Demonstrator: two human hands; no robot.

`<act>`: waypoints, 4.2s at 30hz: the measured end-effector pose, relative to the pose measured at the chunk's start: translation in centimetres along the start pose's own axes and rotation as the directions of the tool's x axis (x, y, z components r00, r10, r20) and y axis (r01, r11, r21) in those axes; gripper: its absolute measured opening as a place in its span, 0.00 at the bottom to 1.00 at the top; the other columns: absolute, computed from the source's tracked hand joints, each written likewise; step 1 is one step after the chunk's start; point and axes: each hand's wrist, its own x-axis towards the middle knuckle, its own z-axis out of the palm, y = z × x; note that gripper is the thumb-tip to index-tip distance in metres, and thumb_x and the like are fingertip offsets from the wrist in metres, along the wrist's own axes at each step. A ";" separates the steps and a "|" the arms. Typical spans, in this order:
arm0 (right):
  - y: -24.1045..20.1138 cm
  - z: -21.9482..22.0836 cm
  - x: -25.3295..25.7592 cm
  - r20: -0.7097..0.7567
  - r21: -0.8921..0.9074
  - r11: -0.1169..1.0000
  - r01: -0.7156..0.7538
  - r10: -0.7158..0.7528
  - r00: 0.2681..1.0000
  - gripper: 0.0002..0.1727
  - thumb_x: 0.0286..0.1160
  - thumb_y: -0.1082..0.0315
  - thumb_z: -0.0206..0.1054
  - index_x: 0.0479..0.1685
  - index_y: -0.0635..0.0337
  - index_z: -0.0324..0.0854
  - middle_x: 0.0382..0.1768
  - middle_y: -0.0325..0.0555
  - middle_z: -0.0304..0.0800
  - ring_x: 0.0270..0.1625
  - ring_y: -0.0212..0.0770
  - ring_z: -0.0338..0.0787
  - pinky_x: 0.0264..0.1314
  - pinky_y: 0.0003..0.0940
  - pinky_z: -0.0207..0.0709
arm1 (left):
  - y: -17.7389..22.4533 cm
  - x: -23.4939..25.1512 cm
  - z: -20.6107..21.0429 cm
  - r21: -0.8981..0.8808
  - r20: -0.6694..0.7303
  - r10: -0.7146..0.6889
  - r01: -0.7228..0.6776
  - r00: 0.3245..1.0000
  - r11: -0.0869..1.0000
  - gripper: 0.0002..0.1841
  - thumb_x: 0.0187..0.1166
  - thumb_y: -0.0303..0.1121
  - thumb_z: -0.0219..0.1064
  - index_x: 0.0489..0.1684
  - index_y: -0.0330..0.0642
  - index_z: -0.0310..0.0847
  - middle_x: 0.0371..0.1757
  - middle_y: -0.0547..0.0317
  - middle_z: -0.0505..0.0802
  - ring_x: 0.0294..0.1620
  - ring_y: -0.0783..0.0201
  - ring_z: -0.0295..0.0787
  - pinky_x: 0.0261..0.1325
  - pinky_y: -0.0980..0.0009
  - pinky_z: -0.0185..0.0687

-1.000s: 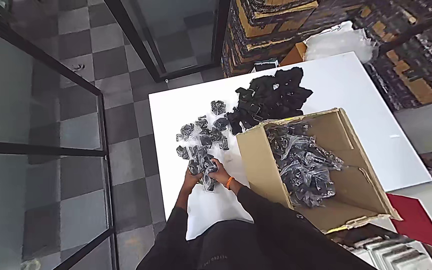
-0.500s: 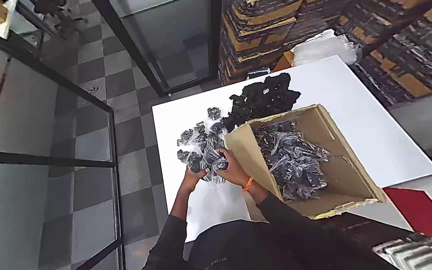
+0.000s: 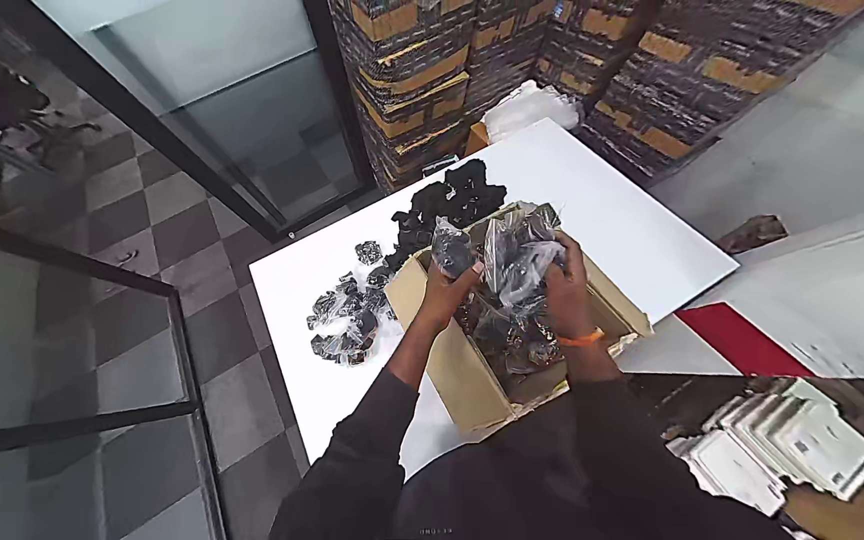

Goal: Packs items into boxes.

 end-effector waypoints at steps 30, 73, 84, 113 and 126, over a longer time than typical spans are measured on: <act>12.9 38.9 -2.6 0.550 -0.826 0.499 0.262 0.612 0.568 0.77 0.30 0.38 0.92 0.97 0.33 0.47 0.95 0.67 0.21 0.91 0.82 0.42 0.73 0.73 0.74 | -15.9 -11.5 -35.6 0.677 -0.661 -0.231 0.700 0.714 0.226 0.84 0.23 0.55 0.95 0.98 0.63 0.36 0.96 0.37 0.27 0.93 0.20 0.28 0.67 0.15 0.65; 20.8 27.1 -14.8 0.562 -0.810 0.554 0.193 0.637 0.528 0.69 0.28 0.57 0.94 0.91 0.30 0.61 0.96 0.61 0.25 0.84 0.79 0.61 0.66 0.69 0.81 | -22.4 -16.0 -25.7 0.790 -0.449 -0.495 0.589 0.744 0.168 0.68 0.49 0.32 0.84 0.96 0.75 0.38 0.96 0.39 0.44 0.83 0.21 0.59 0.49 0.33 0.87; 19.0 25.3 -13.1 0.377 -0.908 0.415 0.047 0.766 0.520 0.95 0.18 0.37 0.94 0.98 0.46 0.24 0.95 0.70 0.20 0.90 0.82 0.49 0.75 0.75 0.71 | -21.3 -18.2 -27.5 0.855 -0.416 -0.529 0.516 0.739 0.048 0.78 0.35 0.32 0.92 0.98 0.71 0.35 0.98 0.50 0.28 0.73 0.24 0.75 0.44 0.34 0.87; 21.4 27.4 -15.2 0.579 -0.754 0.654 0.068 0.612 0.539 0.65 0.30 0.60 0.91 0.88 0.40 0.62 0.89 0.64 0.54 0.72 0.70 0.79 0.63 0.64 0.83 | -22.1 -16.0 -28.4 0.775 -0.333 -0.500 0.534 0.800 0.338 0.54 0.47 0.39 0.88 0.85 0.53 0.64 0.88 0.32 0.61 0.58 0.36 0.90 0.53 0.42 0.91; 11.7 25.7 -14.8 0.737 -0.513 0.847 0.140 0.350 0.579 0.65 0.23 0.63 0.91 0.84 0.41 0.66 0.83 0.63 0.62 0.74 0.65 0.78 0.65 0.58 0.84 | -19.0 -20.9 -26.7 0.613 -0.371 0.041 0.212 0.928 0.761 0.49 0.44 0.38 0.89 0.70 0.25 0.68 0.70 0.29 0.80 0.69 0.48 0.82 0.73 0.57 0.82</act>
